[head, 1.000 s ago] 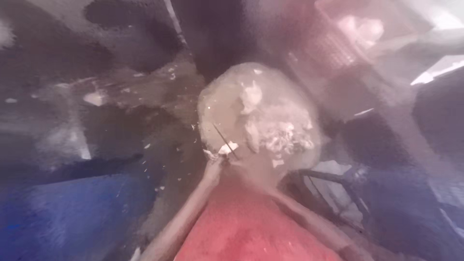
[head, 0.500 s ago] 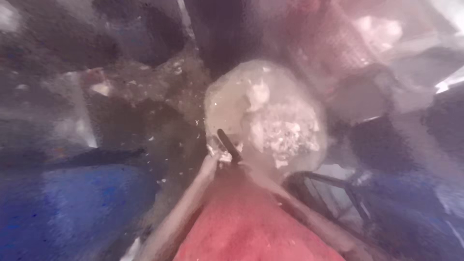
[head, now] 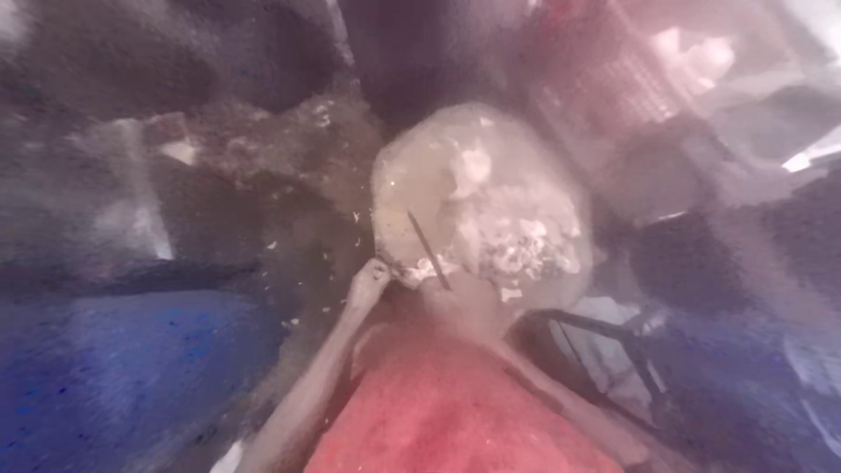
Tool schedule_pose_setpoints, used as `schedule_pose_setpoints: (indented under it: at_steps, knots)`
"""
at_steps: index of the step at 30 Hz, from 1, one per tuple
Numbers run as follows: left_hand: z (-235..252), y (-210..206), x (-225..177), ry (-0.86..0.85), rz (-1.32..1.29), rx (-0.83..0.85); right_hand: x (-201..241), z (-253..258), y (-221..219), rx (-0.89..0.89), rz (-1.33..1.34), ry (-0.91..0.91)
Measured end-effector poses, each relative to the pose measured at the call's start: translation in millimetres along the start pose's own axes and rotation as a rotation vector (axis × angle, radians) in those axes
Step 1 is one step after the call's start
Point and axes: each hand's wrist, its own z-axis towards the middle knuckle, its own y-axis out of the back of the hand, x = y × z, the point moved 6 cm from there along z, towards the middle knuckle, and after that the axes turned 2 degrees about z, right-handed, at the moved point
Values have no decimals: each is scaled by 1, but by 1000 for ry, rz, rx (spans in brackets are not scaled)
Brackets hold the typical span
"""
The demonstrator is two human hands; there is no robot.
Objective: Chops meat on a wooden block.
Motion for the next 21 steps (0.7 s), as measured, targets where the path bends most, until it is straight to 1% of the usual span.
schedule_pose_setpoints:
  at_steps: [1, 2, 3, 4, 5, 6, 8, 9, 10, 11, 12, 14, 15, 16, 18, 19, 20, 21]
  knots:
    - [-3, 2, 4, 2, -10, -33, -25, -1, -12, 36, 89, -21]
    - [-7, 5, 8, 7, -16, -59, -38, -5, -18, 39, 139, -27]
    - [-6, 7, 9, 6, -36, -85, -37, -4, -14, 30, 141, -35]
    - [-7, 9, 11, 10, -59, -97, -25, -4, -7, 30, 159, -49]
    - [-11, 6, 14, 14, -82, -92, -3, -8, 1, 19, 169, -50]
    - [-7, 4, 13, 6, -111, -90, 21, -6, 15, 3, 149, -16]
    - [-7, -1, 14, -31, -164, -105, 66, -3, 34, -14, 45, 110]
    - [-7, -2, 12, -68, -177, -132, 77, -2, 35, -14, -25, 160]
    - [-6, 0, 6, -80, -155, -145, 78, 1, 32, -20, -130, 192]
    - [-7, 2, 0, -78, -129, -144, 66, 3, 24, -27, -212, 215]
    - [-7, 3, -6, -66, -122, -134, 44, 3, 11, 0, -132, 218]
    - [-7, 2, -9, -43, -157, -114, -15, 5, -12, 186, 125, 110]
    - [-8, 1, -6, -50, -224, -119, -32, 5, -13, 227, 200, 54]
    - [-9, 2, -5, -62, -324, -138, -33, 7, -7, 234, 192, -4]
    - [-20, 0, 5, -55, -489, -155, -8, 1, 7, 171, 124, -45]
    - [-17, -1, 7, -39, -531, -149, 11, 7, 21, 124, 68, -26]
    - [-16, -7, 12, -2, -538, -110, 33, 9, 32, 82, 58, 20]
    - [-21, -16, 21, 47, -537, -44, 56, 7, 39, 15, 83, 122]
